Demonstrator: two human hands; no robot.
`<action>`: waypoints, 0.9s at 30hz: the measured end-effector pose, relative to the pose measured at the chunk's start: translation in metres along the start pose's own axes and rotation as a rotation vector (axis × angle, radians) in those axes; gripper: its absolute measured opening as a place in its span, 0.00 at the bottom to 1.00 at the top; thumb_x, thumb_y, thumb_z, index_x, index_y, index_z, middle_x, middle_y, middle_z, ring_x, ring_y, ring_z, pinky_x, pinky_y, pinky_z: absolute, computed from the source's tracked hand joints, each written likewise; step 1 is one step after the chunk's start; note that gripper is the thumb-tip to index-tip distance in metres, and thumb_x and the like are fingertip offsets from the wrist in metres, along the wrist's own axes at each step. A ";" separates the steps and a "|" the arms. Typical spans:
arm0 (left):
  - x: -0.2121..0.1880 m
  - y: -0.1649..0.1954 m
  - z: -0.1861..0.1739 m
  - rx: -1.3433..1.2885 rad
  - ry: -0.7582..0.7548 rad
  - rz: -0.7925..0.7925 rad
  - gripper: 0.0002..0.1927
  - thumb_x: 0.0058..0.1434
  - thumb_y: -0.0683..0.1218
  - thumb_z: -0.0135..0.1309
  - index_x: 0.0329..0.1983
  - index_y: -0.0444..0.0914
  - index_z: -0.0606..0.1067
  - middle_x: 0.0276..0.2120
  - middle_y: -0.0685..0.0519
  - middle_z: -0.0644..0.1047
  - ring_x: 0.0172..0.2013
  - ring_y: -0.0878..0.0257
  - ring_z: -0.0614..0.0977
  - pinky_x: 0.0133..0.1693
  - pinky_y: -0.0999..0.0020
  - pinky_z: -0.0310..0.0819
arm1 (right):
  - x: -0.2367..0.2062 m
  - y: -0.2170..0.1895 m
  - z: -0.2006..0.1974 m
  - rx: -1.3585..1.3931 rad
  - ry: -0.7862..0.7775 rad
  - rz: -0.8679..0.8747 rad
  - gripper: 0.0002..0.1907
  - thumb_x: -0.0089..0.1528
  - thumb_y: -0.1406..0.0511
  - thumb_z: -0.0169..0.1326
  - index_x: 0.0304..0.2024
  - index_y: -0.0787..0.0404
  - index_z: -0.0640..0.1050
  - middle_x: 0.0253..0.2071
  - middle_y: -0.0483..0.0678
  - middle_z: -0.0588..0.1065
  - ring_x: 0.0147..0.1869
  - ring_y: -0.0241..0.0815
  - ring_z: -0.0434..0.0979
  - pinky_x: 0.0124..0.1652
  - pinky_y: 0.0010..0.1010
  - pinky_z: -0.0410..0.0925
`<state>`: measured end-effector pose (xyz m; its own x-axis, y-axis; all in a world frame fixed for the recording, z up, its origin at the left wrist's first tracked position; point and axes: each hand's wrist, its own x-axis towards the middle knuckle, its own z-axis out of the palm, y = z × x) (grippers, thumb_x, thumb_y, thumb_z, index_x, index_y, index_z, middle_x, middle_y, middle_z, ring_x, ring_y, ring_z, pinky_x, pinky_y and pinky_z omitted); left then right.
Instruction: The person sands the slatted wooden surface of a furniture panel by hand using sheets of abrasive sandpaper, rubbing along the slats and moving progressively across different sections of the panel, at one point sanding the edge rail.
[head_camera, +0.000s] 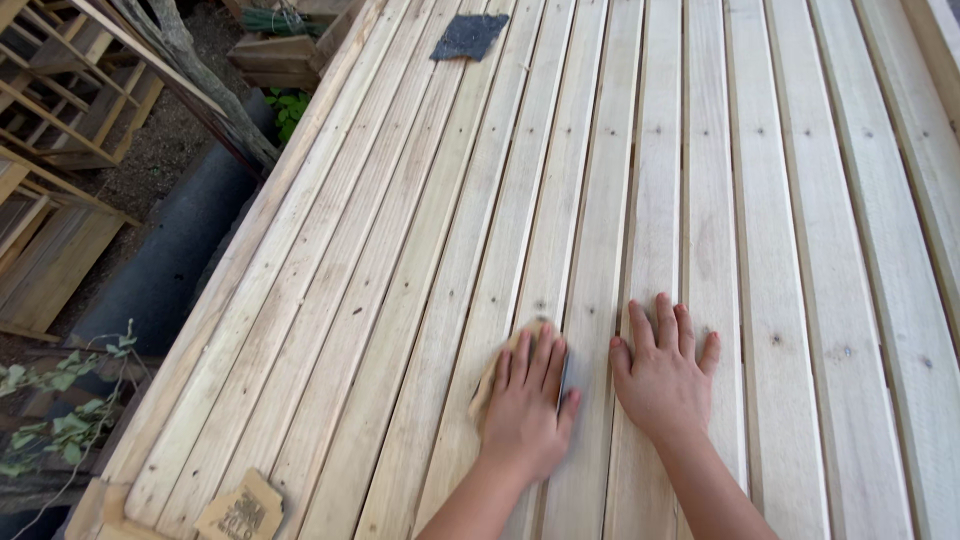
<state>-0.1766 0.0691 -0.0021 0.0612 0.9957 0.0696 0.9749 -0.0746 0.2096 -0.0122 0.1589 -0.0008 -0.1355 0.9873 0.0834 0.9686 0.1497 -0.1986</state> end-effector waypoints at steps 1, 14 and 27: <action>-0.040 0.002 0.003 0.033 0.045 0.037 0.36 0.74 0.60 0.27 0.77 0.33 0.52 0.78 0.45 0.46 0.76 0.46 0.43 0.71 0.48 0.31 | 0.000 0.000 0.001 -0.001 -0.007 -0.002 0.33 0.66 0.46 0.34 0.73 0.44 0.59 0.78 0.48 0.50 0.80 0.47 0.44 0.71 0.57 0.36; 0.150 -0.014 -0.008 0.002 -0.162 -0.169 0.35 0.71 0.61 0.20 0.78 0.43 0.43 0.78 0.54 0.37 0.76 0.56 0.37 0.72 0.56 0.28 | 0.002 -0.001 0.002 -0.052 -0.047 0.007 0.33 0.67 0.47 0.32 0.73 0.43 0.57 0.77 0.48 0.49 0.80 0.47 0.42 0.70 0.57 0.34; -0.130 -0.026 0.004 0.088 0.158 -0.082 0.33 0.73 0.59 0.33 0.76 0.37 0.55 0.76 0.47 0.52 0.75 0.48 0.47 0.70 0.46 0.33 | -0.005 0.001 0.012 0.057 0.045 -0.113 0.32 0.67 0.47 0.34 0.72 0.46 0.60 0.77 0.49 0.51 0.80 0.53 0.44 0.71 0.56 0.37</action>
<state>-0.2090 -0.0580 -0.0201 -0.0471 0.9767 0.2092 0.9906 0.0187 0.1358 -0.0131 0.1551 -0.0131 -0.2320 0.9608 0.1520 0.9342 0.2636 -0.2404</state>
